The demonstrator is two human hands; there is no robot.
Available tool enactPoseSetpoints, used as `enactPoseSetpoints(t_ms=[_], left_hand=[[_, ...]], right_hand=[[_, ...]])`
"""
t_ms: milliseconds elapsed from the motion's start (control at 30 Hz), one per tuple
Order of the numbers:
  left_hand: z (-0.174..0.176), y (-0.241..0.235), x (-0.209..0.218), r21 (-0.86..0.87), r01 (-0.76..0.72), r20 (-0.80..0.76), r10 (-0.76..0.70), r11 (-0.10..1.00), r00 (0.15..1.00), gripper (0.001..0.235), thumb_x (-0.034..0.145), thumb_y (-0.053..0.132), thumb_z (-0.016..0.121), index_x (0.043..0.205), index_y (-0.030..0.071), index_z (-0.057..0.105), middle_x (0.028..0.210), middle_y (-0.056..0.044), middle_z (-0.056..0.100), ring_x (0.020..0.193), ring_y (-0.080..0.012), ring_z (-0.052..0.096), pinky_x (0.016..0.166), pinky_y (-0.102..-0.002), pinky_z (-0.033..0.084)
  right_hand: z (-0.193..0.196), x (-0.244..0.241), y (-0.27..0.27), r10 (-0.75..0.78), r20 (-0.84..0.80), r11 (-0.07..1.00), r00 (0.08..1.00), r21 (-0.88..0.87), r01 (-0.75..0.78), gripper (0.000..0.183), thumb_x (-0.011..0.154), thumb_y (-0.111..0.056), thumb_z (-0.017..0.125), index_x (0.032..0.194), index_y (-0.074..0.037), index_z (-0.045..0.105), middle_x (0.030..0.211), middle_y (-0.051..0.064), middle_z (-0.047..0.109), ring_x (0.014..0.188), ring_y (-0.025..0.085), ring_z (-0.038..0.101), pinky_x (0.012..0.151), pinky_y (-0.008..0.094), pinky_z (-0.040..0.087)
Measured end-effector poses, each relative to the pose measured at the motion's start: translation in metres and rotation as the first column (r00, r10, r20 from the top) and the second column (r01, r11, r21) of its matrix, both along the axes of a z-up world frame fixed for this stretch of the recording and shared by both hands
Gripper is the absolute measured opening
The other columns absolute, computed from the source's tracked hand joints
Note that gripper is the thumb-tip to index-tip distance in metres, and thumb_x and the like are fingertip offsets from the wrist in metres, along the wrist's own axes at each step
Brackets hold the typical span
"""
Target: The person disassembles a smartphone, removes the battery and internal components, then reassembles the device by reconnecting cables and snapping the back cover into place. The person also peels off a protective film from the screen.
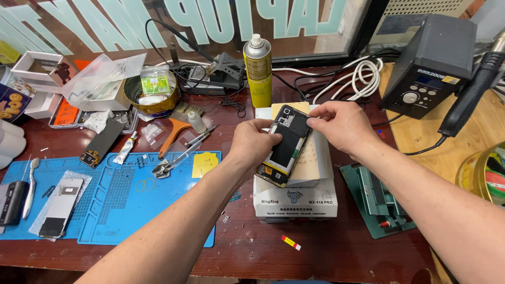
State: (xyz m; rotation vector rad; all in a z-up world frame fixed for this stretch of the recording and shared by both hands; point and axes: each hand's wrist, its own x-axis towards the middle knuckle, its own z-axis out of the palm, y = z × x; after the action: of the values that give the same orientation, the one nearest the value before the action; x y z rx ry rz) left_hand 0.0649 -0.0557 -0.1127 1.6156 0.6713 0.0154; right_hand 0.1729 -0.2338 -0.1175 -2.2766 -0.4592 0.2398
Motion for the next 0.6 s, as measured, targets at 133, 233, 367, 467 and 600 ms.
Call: enactPoseSetpoints(t_ms=[133,233,367,467,600], left_hand=[[-0.002,0.001,0.000,-0.011,-0.004,0.008,0.004,1.000,1.000,0.038,0.080,0.001,0.074,0.118,0.002,0.071,0.089,-0.010,0.075,0.076,-0.0175,0.074,0.067,-0.034,0.062],[0.003,0.000,-0.002,0.028,0.003,0.022,-0.004,1.000,1.000,0.037,0.076,-0.003,0.074,0.112,-0.001,0.073,0.090,-0.009,0.076,0.077,-0.0178,0.075,0.070,-0.033,0.062],[0.015,-0.006,-0.004,-0.075,0.014,0.066,-0.009,0.997,0.998,0.033,0.073,-0.004,0.075,0.106,-0.003,0.076,0.091,-0.010,0.077,0.077,-0.0171,0.073,0.070,-0.032,0.060],[0.026,-0.010,-0.007,-0.131,0.045,0.119,-0.030,0.990,0.992,0.034,0.073,-0.004,0.074,0.106,0.000,0.076,0.090,-0.010,0.077,0.076,-0.0167,0.073,0.069,-0.032,0.060],[0.049,-0.003,-0.018,-0.325,0.188,0.265,-0.102,0.927,0.959,0.039,0.077,-0.001,0.074,0.115,0.002,0.073,0.092,-0.008,0.075,0.080,-0.0161,0.071,0.070,-0.032,0.059]], right_hand=[[0.001,0.001,0.000,0.019,0.003,0.999,1.000,-0.039,-0.019,0.026,0.083,-0.022,0.079,0.106,-0.010,0.079,0.084,0.003,0.076,0.076,0.013,0.070,0.072,0.031,0.056],[-0.001,0.000,0.000,0.028,0.000,1.000,1.000,0.007,-0.028,0.029,0.083,-0.019,0.078,0.111,-0.010,0.077,0.087,0.004,0.076,0.078,0.013,0.070,0.072,0.030,0.056],[-0.002,-0.003,0.000,0.008,-0.209,0.991,0.978,0.133,0.021,0.031,0.088,-0.017,0.073,0.119,-0.012,0.074,0.099,0.002,0.076,0.087,0.011,0.069,0.074,0.030,0.057],[0.003,-0.005,-0.004,0.076,-0.236,0.957,0.969,0.289,-0.004,0.028,0.092,-0.012,0.070,0.120,-0.008,0.072,0.106,0.004,0.075,0.091,0.011,0.068,0.077,0.028,0.055],[0.025,-0.005,-0.015,0.207,-0.414,0.797,0.887,0.597,0.092,0.027,0.095,-0.010,0.062,0.121,-0.006,0.065,0.105,0.006,0.074,0.089,0.013,0.069,0.073,0.030,0.059]])
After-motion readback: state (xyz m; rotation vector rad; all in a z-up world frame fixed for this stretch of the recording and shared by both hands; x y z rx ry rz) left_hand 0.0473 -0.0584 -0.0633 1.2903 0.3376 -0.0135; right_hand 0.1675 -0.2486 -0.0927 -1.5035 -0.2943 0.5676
